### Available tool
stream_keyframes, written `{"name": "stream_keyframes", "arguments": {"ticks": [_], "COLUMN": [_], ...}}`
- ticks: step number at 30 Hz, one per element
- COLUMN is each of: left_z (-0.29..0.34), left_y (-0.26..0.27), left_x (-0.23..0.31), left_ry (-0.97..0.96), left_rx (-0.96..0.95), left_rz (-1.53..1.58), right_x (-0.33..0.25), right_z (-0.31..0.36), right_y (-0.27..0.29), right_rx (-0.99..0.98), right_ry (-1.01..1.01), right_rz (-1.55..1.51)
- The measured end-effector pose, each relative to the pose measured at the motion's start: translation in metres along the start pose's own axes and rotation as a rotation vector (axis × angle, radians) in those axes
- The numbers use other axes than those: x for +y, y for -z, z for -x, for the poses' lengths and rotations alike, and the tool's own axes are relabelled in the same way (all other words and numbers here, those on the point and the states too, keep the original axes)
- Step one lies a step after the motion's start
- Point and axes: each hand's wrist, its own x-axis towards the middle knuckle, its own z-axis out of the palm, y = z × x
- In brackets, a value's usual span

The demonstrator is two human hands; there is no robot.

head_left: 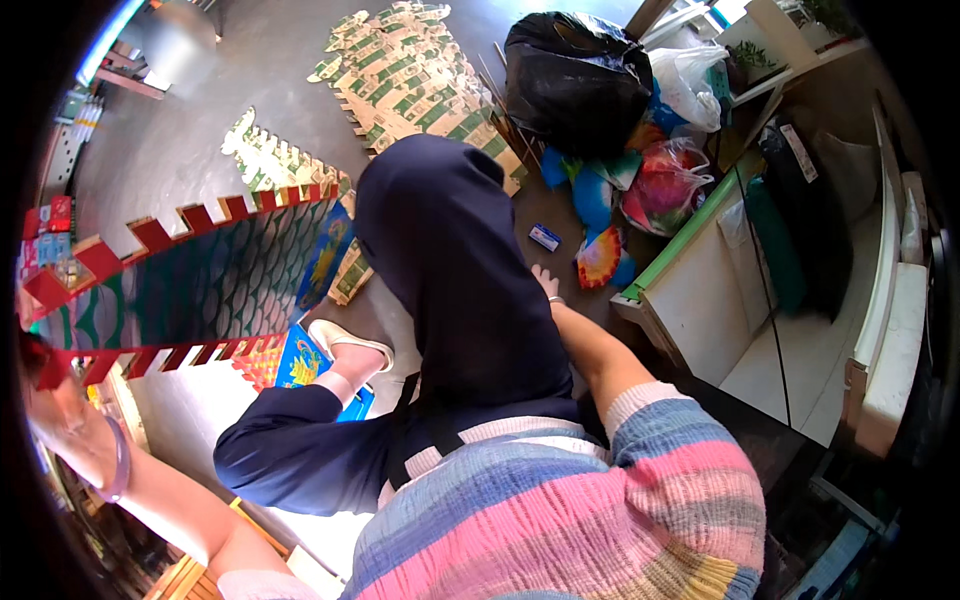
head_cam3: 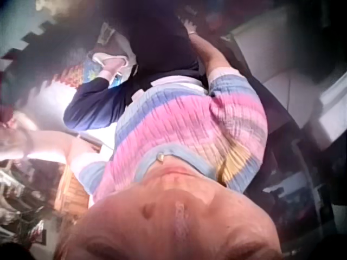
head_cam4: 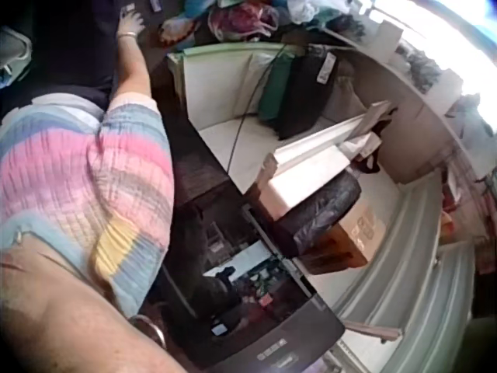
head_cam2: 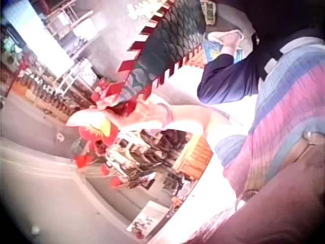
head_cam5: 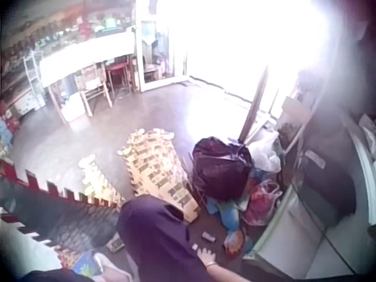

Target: The person folds and aligns decorative paper pieces, then fastens the sections together using a stapler.

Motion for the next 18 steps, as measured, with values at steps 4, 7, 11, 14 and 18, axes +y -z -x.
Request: {"name": "stream_keyframes", "arguments": {"ticks": [4,7,11,14,18], "left_z": [0.005,0.012,0.018,0.023,0.03], "left_y": [-0.006,-0.01,-0.026,-0.043,-0.067], "left_x": [-0.012,-0.018,-0.03,-0.029,-0.021], "left_ry": [0.008,0.03,-0.018,0.101,-0.196], "left_rx": [0.004,0.009,-0.052,0.017,-0.137], "left_rz": [-0.23,-0.338,-0.419,-0.303,-0.325], "right_x": [-0.015,-0.016,0.003,0.016,0.005], "right_z": [0.0,0.007,0.01,0.008,0.008], "right_y": [-0.012,0.002,-0.006,0.009,0.096], "right_rx": [0.015,0.047,0.042,-0.223,-0.434], "right_ry": [-0.064,-0.038,-0.048,0.087,-0.291], "right_rz": [0.02,0.042,-0.043,-0.607,-1.617]}}
